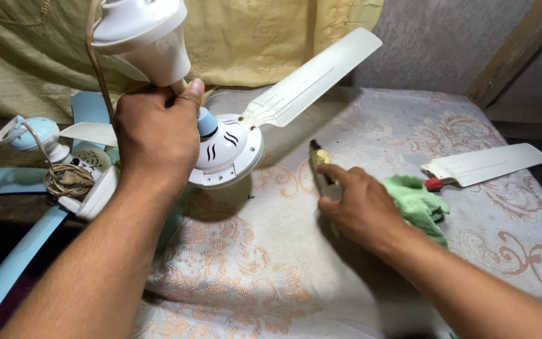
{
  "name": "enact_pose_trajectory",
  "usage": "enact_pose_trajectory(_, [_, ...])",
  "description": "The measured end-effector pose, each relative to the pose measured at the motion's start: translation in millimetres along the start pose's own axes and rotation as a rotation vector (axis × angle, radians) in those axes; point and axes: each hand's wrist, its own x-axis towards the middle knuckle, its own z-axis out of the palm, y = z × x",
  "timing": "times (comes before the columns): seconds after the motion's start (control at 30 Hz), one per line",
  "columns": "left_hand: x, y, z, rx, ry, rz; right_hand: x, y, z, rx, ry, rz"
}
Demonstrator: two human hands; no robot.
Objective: The person attaches white fan blades to a ceiling fan motor housing using a screwdriver. They wipe the blades with a cloth, align them, and secure them with screws. The process is repeated for multiple blades.
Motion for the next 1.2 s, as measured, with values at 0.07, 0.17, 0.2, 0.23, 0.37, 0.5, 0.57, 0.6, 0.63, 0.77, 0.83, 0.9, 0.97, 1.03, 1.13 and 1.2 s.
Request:
enact_pose_trajectory(0.07, [0.7,0.1,-1.0,-0.005,-0.007,-0.002,8.4,5.0,-1.0,-0.02,0.018,0.035])
enact_pose_trajectory(0.17, [3.7,1.0,-4.7,-0.013,-0.002,-0.039,18.1,9.2,-4.8,-0.117,0.066,0.044])
enact_pose_trajectory(0.2, [4.5,1.2,-5.6,-0.016,0.0,-0.057,20.0,9.6,-4.6,-0.163,0.108,0.002])
enact_pose_trajectory(0.23, [4.9,1.1,-5.9,-0.035,0.012,-0.067,20.4,9.7,-3.9,-0.209,0.151,-0.039])
enact_pose_trajectory(0.37, [7.5,-0.8,-8.5,-0.054,0.034,-0.088,8.3,2.6,7.8,-0.046,0.144,-0.215])
enact_pose_trajectory(0.5, [16.0,-1.7,-14.9,-0.168,0.061,-0.144,-0.6,-24.4,25.5,0.156,-0.026,-0.328])
enact_pose_trajectory(0.57, [22.0,-1.6,-21.9,-0.225,0.052,-0.178,1.5,-35.2,32.9,0.141,-0.015,-0.455])
enact_pose_trajectory(0.6, [24.6,-1.1,-25.6,-0.254,0.049,-0.195,5.2,-41.0,38.1,0.124,0.031,-0.572])
enact_pose_trajectory(0.63, [27.9,0.4,-29.0,-0.267,0.047,-0.23,9.0,-44.8,42.7,0.109,0.078,-0.684])
enact_pose_trajectory(0.77, [37.5,7.3,-43.2,-0.251,0.059,-0.355,20.2,-56.8,55.4,0.029,0.02,-0.737])
enact_pose_trajectory(0.83, [39.2,8.1,-44.9,-0.27,0.061,-0.383,19.5,-58.2,57.6,0.008,-0.015,-0.714])
enact_pose_trajectory(0.9, [40.7,7.8,-44.7,-0.352,0.051,-0.38,16.2,-57.1,57.5,0.026,-0.041,-0.624])
enact_pose_trajectory(0.97, [40.8,7.6,-43.6,-0.34,0.044,-0.378,15.1,-55.9,56.2,0.033,-0.048,-0.584])
enact_pose_trajectory(1.03, [40.1,8.2,-41.0,-0.337,0.04,-0.38,16.3,-54.3,54.3,0.033,-0.035,-0.593])
enact_pose_trajectory(1.13, [37.8,9.0,-38.1,-0.361,0.036,-0.376,13.7,-48.3,50.6,0.354,-0.095,-0.343])
enact_pose_trajectory(1.2, [36.4,10.2,-36.0,-0.402,0.021,-0.347,19.4,-43.0,40.4,0.789,-0.184,-0.075])
